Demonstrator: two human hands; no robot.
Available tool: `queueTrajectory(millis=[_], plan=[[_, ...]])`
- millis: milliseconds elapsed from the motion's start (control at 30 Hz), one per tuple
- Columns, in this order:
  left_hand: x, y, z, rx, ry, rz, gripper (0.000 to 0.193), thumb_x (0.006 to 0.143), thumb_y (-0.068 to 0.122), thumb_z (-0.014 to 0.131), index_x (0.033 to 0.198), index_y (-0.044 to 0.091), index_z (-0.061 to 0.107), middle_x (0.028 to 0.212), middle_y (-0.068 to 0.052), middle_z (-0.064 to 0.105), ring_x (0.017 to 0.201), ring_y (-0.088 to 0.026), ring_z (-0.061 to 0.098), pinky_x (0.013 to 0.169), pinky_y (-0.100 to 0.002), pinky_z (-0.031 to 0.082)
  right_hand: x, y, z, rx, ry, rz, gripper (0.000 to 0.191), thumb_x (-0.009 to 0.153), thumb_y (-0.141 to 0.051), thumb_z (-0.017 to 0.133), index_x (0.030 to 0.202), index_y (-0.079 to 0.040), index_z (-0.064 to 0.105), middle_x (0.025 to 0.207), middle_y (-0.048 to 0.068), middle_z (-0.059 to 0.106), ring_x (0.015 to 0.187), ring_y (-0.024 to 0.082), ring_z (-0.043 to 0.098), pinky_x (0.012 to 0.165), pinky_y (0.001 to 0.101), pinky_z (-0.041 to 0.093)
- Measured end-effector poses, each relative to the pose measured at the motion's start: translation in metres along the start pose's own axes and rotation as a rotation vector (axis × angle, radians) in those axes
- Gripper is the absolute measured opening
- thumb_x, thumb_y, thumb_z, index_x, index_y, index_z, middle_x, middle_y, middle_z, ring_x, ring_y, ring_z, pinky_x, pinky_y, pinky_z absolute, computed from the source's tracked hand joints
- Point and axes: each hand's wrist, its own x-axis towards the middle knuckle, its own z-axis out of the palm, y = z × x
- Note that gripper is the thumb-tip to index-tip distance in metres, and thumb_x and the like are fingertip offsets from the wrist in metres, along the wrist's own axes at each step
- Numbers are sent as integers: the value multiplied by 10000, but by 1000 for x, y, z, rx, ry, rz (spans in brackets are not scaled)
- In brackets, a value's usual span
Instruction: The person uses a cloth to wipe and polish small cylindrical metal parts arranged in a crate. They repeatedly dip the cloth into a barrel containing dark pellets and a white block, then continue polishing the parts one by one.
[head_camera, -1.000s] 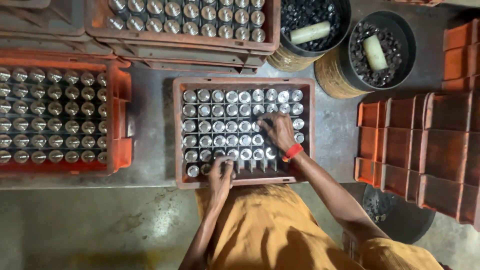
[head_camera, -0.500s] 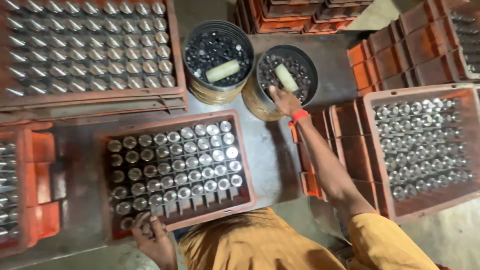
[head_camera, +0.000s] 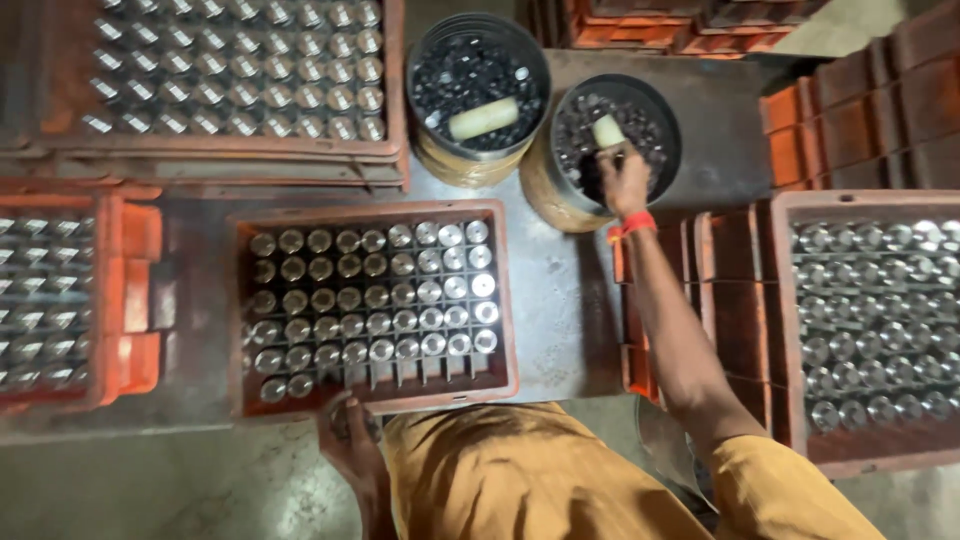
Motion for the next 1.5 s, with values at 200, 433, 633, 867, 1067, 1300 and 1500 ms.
queueTrajectory(millis=[200,433,633,867,1067,1300,1500], plan=[[13,-6,-13,-56,-61,81,159,1038,126,613,1170,48,654,734,15,524,613,-64,433,519,-242,337,7,30,5,14,209,-268,311,1127,-257,653,1003,14,742,851,144,691,744,223,657,711,377,518],[63,-16,-3,-194,-246,-423,263,1004,249,578,1231,123,622,997,10,654,810,-109,638,661,-264,514,-107,-20,25,1200,-149,356,301,1095,-440,598,1022,-148,586,786,-50,527,580,44,436,497,211,338],[84,-26,38,-564,-643,-799,445,1031,399,391,1320,123,585,1272,-58,655,1183,-200,625,1009,-384,505,-302,-145,140,773,-442,460,281,984,-333,647,1146,-104,663,809,-1,648,635,76,549,552,233,442],[108,-13,13,-842,-700,-837,424,1065,358,428,1308,63,611,1277,-63,621,1194,-194,600,1064,-355,477,-355,-227,168,161,-161,-541,97,880,-113,751,957,-78,701,1062,136,722,921,352,690,820,405,506],[126,-24,7,-708,-480,-1115,345,1032,388,432,1143,120,618,1043,-18,685,965,-163,656,832,-339,545,-344,-219,163,243,-173,41,145,886,-54,769,1026,-30,738,975,93,762,914,196,715,847,312,552],[152,-17,-17,-1018,-631,-907,256,1134,362,549,1030,137,613,844,-17,586,705,-160,566,600,-294,457,-262,-130,156,208,-156,71,173,915,-146,774,1044,-45,719,1038,107,732,1006,206,661,912,332,518],[144,18,-17,-871,-273,-928,224,1022,322,518,1004,106,578,886,-28,608,786,-173,601,684,-306,495,-212,-123,168,-98,-282,-408,167,888,-199,800,991,-68,805,1124,163,763,1055,333,680,956,436,492]])
